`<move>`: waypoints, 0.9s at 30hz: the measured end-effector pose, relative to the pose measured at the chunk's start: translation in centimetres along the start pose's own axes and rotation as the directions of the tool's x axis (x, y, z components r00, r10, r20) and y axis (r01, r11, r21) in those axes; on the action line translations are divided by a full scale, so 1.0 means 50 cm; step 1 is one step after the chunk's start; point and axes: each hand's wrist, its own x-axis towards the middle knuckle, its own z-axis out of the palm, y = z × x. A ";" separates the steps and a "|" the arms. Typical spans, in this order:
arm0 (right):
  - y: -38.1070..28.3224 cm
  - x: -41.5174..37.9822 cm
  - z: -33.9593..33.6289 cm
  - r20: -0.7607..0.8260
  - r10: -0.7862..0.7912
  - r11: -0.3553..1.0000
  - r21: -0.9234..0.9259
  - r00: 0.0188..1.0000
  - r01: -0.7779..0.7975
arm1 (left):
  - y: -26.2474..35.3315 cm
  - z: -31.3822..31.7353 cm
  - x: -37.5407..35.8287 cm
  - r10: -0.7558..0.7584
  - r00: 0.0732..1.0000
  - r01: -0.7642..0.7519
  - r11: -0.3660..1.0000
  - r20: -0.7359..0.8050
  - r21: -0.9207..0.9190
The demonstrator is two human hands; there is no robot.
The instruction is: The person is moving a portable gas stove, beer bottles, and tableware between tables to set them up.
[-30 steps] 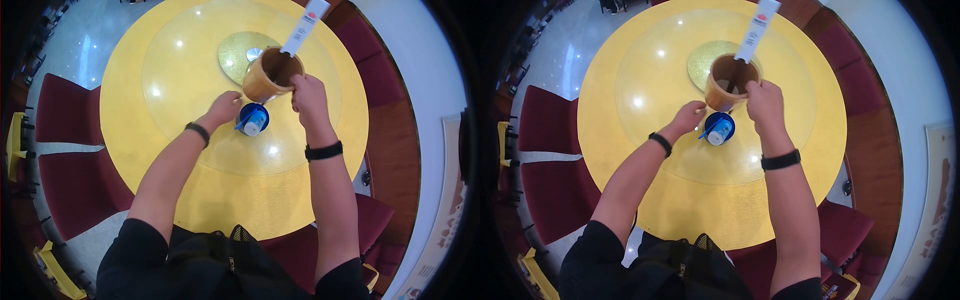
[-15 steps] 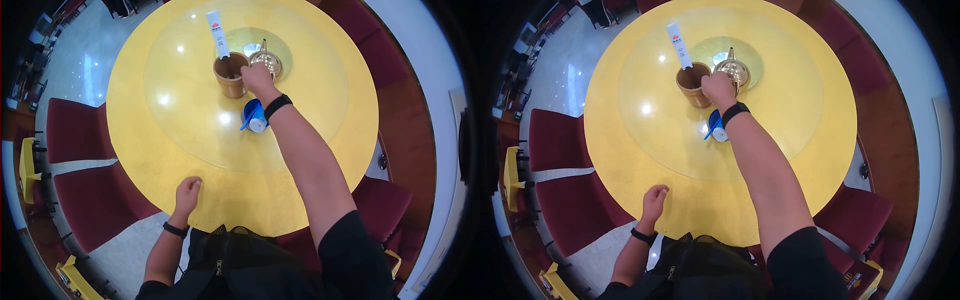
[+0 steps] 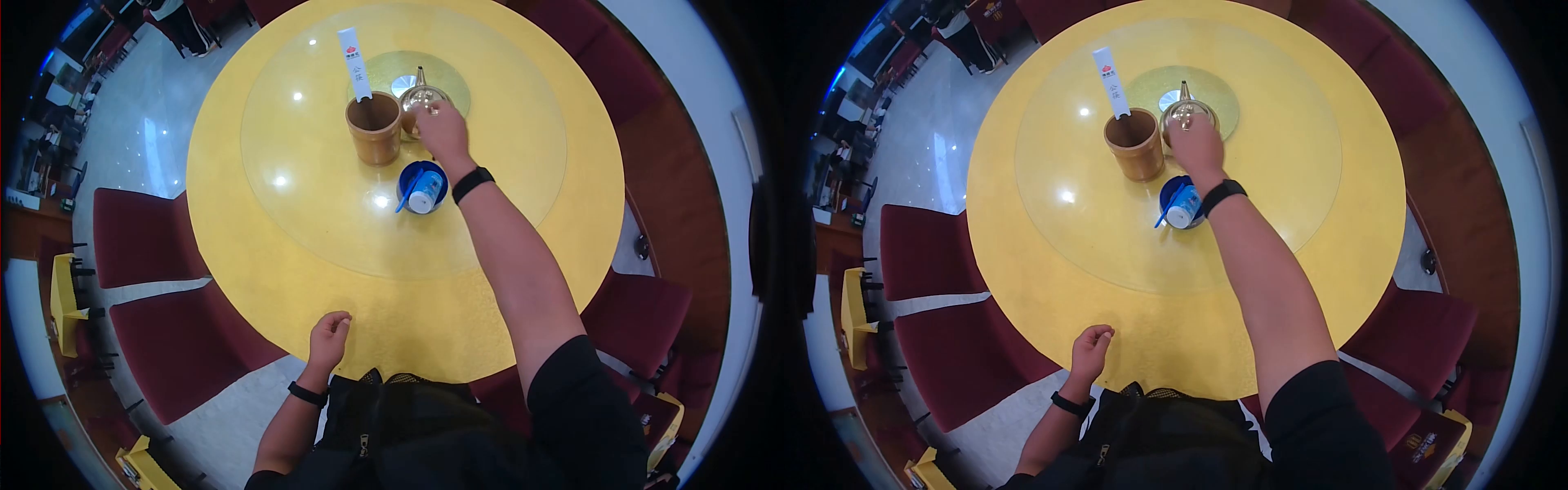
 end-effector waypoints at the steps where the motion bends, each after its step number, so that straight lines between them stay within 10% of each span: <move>1: 0.012 -0.005 -0.010 -0.118 0.011 0.998 -0.052 0.993 -0.017 | 0.006 -0.004 0.001 0.042 0.999 -0.041 0.998 -0.009 0.052; 12: 0.089 -0.005 0.000 0.040 0.001 0.985 -0.170 0.999 0.005 | 0.391 0.045 0.378 0.693 0.702 -0.498 0.642 -0.163 0.583; 21: 0.158 -0.004 -0.112 0.060 0.072 0.975 -0.215 0.996 -0.057 | 0.580 0.169 0.495 0.417 0.896 -0.223 0.720 -0.153 0.657; 27: 0.215 0.004 -0.166 -0.066 0.100 0.964 -0.242 0.993 -0.113 | 0.592 0.166 0.513 0.546 0.838 -0.456 0.715 -0.015 0.530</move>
